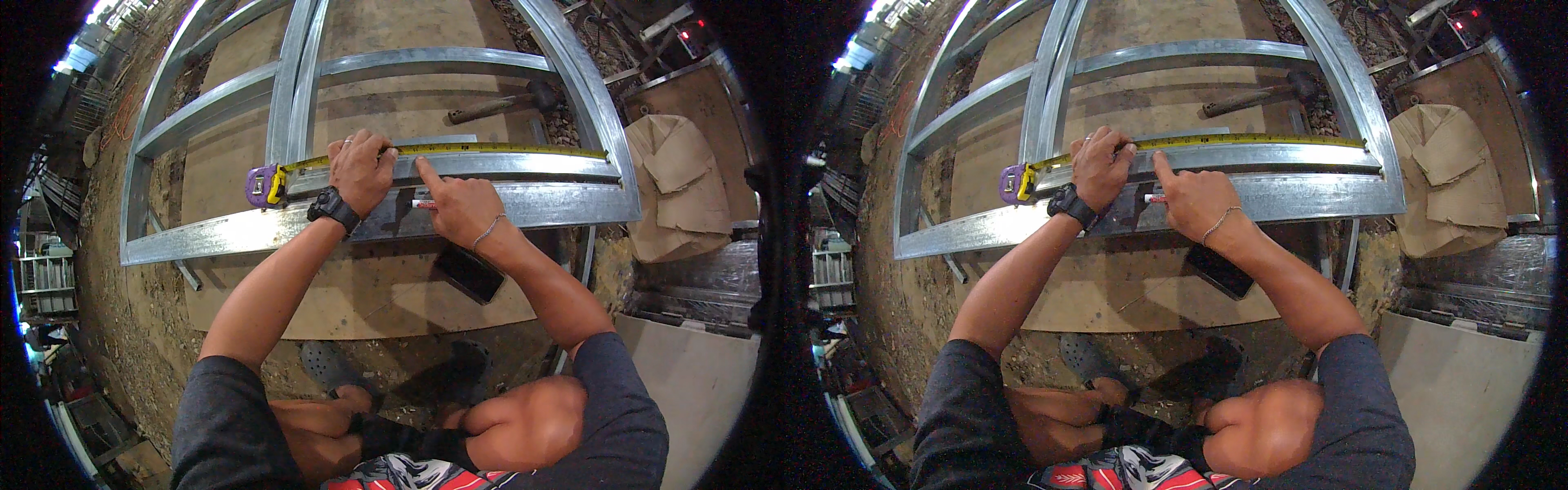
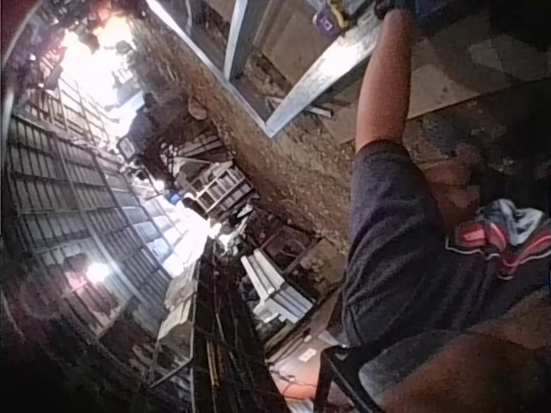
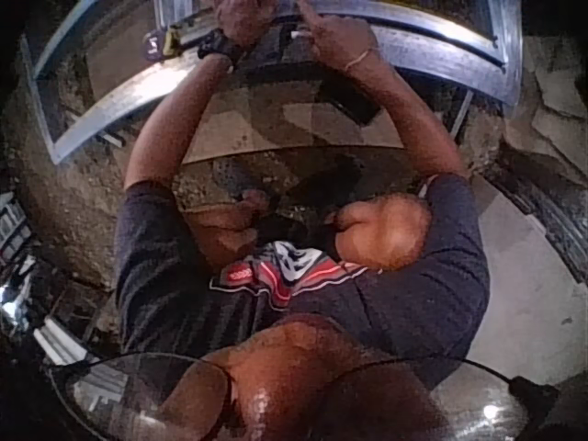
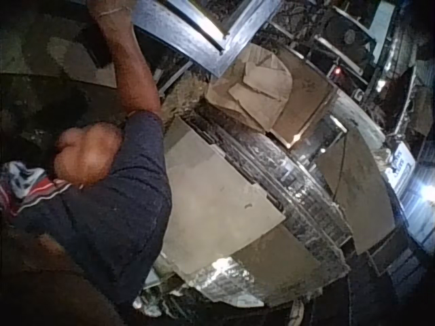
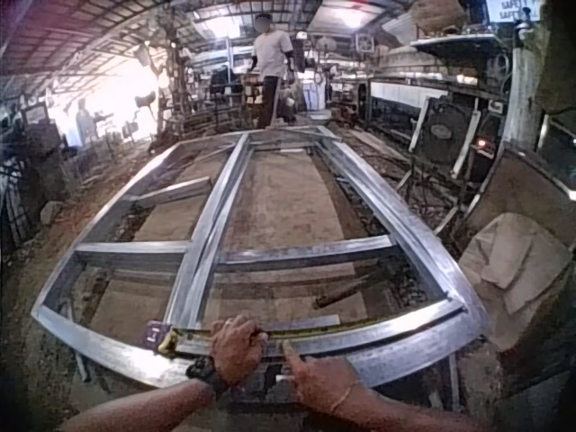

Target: The person measures a metal frame using a tape measure and marks specific points with a marker. The person remains seated on the floor throughout the process, adjusting the tape measure and marking the frame repeatedly.

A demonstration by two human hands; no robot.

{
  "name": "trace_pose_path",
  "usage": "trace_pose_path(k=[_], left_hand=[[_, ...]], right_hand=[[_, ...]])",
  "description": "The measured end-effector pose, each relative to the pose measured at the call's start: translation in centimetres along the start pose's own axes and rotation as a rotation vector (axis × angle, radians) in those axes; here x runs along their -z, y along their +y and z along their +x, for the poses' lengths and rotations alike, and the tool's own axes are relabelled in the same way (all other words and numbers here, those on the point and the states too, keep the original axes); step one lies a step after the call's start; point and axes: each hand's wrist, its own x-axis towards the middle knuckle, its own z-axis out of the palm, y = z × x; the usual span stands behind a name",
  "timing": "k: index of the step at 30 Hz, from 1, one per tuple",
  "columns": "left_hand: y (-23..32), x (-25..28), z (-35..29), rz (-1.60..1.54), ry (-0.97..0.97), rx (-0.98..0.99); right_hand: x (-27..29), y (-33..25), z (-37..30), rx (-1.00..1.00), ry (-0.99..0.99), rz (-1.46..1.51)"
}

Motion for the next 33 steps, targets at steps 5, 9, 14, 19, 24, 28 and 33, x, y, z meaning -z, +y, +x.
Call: trace_pose_path(k=[5, 9, 14, 19, 24, 28, 33], left_hand=[[-0.05, 0.03, 0.02, -0.003, -0.013, 0.010], [-0.05, -0.05, 0.07, -0.014, -0.006, 0.005], [-0.02, -0.03, 0.07, -0.013, -0.002, 0.009], [-0.04, -0.05, 0.07, -0.010, 0.007, 0.005], [0.12, 0.01, 0.08, -0.010, 0.017, -0.005], [0.08, -0.08, 0.11, -0.010, 0.009, -0.008], [-0.26, -0.13, 0.02, -0.007, 0.010, -0.004]], right_hand=[[0.01, -0.04, 0.00, 0.000, -0.004, 0.003], [0.12, -0.07, 0.04, -0.003, 0.001, 0.000], [0.08, -0.08, 0.13, 0.004, 0.011, -0.004], [-0.25, -0.35, 0.23, 0.028, 0.038, 0.036], [-0.37, -0.37, 0.51, 0.038, 0.021, 0.002], [-0.56, -0.31, 0.74, 0.037, 0.009, -0.011], [-0.51, -0.62, 0.83, -0.004, -0.034, 0.012]])
